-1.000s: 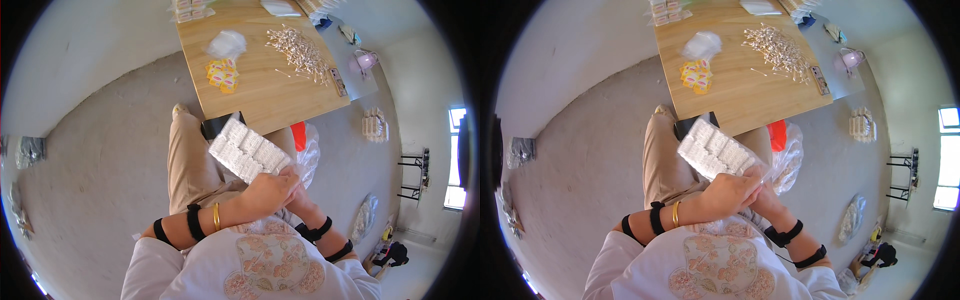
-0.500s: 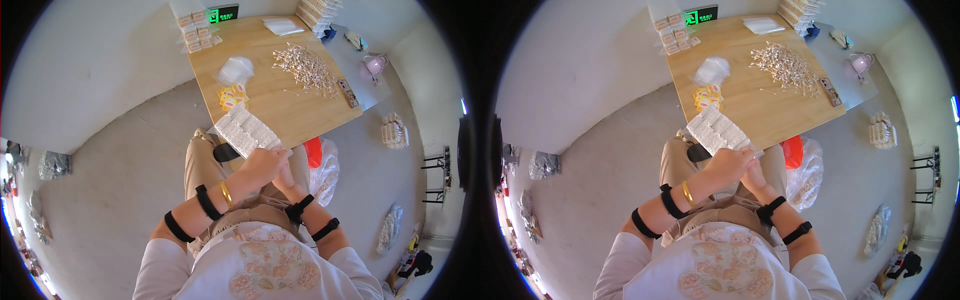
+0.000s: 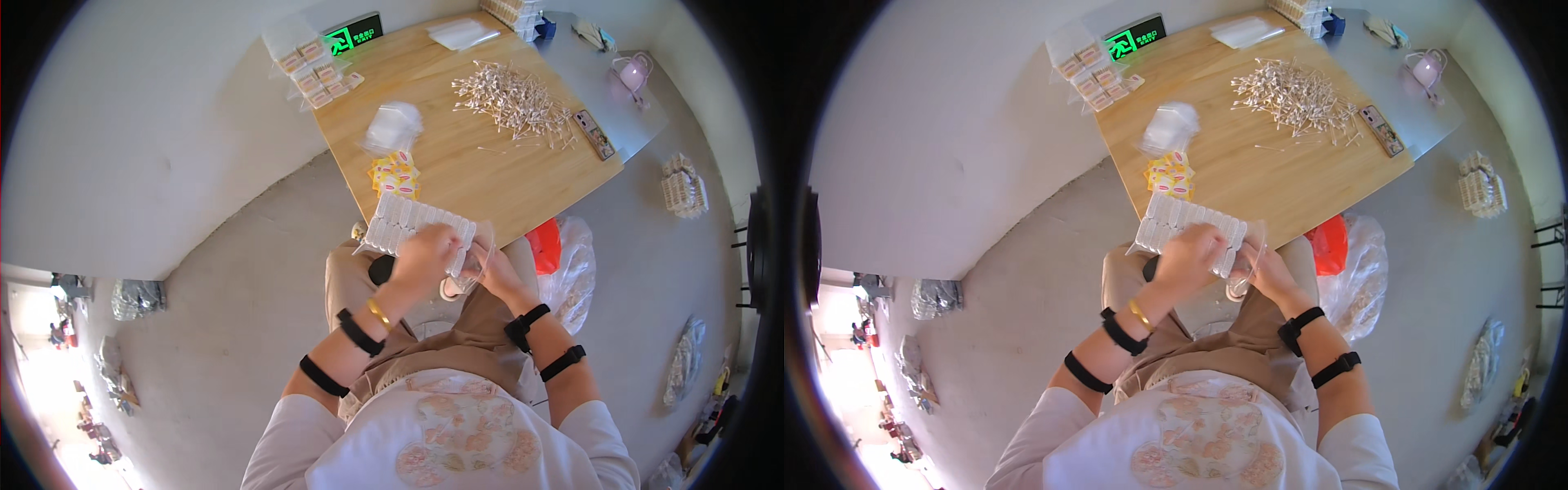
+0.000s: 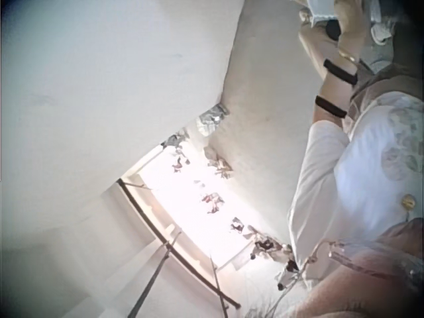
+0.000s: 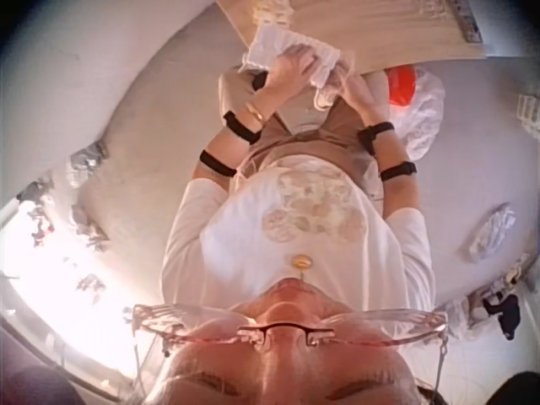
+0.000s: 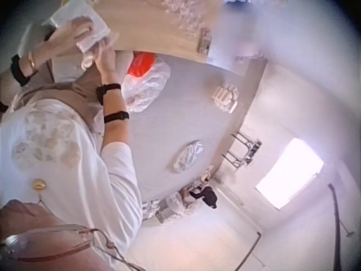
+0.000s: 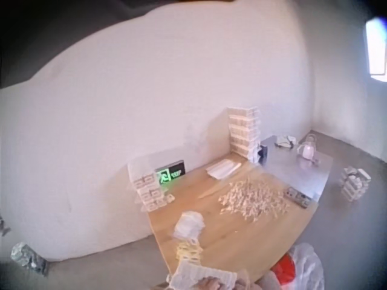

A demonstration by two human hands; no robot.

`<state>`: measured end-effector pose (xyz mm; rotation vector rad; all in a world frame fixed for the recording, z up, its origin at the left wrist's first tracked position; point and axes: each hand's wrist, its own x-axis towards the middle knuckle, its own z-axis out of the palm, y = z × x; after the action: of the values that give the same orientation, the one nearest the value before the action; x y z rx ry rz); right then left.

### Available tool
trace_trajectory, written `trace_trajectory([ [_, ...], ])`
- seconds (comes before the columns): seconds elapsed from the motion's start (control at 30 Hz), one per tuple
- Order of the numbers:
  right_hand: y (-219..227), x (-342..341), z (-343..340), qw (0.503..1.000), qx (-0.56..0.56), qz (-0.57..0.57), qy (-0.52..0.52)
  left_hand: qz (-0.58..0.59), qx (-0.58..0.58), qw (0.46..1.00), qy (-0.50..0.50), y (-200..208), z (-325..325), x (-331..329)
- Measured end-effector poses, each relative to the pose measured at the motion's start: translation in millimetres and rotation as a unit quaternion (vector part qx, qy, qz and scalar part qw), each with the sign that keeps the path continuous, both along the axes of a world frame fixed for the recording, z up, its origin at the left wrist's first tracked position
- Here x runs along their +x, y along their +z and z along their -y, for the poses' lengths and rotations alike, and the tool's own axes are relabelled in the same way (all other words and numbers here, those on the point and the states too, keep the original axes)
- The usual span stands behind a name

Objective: Packaging cotton swabs into plastic bags in a manufacturing facility.

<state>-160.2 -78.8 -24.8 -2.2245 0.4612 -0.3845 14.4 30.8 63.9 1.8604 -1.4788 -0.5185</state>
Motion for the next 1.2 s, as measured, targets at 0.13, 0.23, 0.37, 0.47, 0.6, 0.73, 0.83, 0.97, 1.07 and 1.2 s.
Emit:
trace_trajectory([
  [0.13, 16.4, 3.7, 0.2, 0.999, -0.027, 0.028, -0.001, 0.182, -0.001, 0.98, 0.078, -27.5, -26.8, 67.8],
  [0.23, 11.2, 4.5, 1.1, 1.0, -0.026, 0.004, 0.0, 0.292, 0.078, 0.952, 0.048, -42.3, -34.1, 81.1],
  [0.37, 13.2, 2.5, 3.7, 1.0, 0.013, -0.027, 0.006, 0.327, 0.158, 0.932, 0.007, -41.4, -32.7, 81.8],
  [0.47, 10.9, 0.1, 3.3, 0.998, -0.018, -0.054, 0.003, 0.375, 0.158, 0.914, 0.007, -34.6, -25.8, 77.0],
  [0.6, 9.2, 2.0, 2.4, 1.0, -0.024, -0.019, 0.001, 0.334, 0.064, 0.939, -0.057, -27.6, -10.1, 62.4],
  [0.73, 18.5, 6.2, 2.5, 0.999, -0.041, -0.007, 0.005, 0.303, 0.08, 0.947, -0.066, -39.8, -9.4, 63.6],
  [0.83, 16.6, 2.2, 1.8, 0.999, -0.048, -0.019, 0.0, 0.312, 0.086, 0.944, -0.071, -38.4, -6.5, 61.2],
  [0.97, 13.8, -1.6, 5.1, 0.998, -0.049, -0.048, 0.0, 0.312, 0.054, 0.944, -0.095, -28.3, 9.9, 38.8],
  [1.07, 15.7, 1.1, 3.9, 0.998, -0.061, -0.018, 0.01, 0.32, 0.064, 0.934, -0.144, -35.7, 12.5, 25.4],
  [1.2, 11.4, -0.2, 4.6, 0.997, -0.074, -0.013, 0.006, 0.315, 0.064, 0.936, -0.141, -35.6, 17.6, 21.4],
])
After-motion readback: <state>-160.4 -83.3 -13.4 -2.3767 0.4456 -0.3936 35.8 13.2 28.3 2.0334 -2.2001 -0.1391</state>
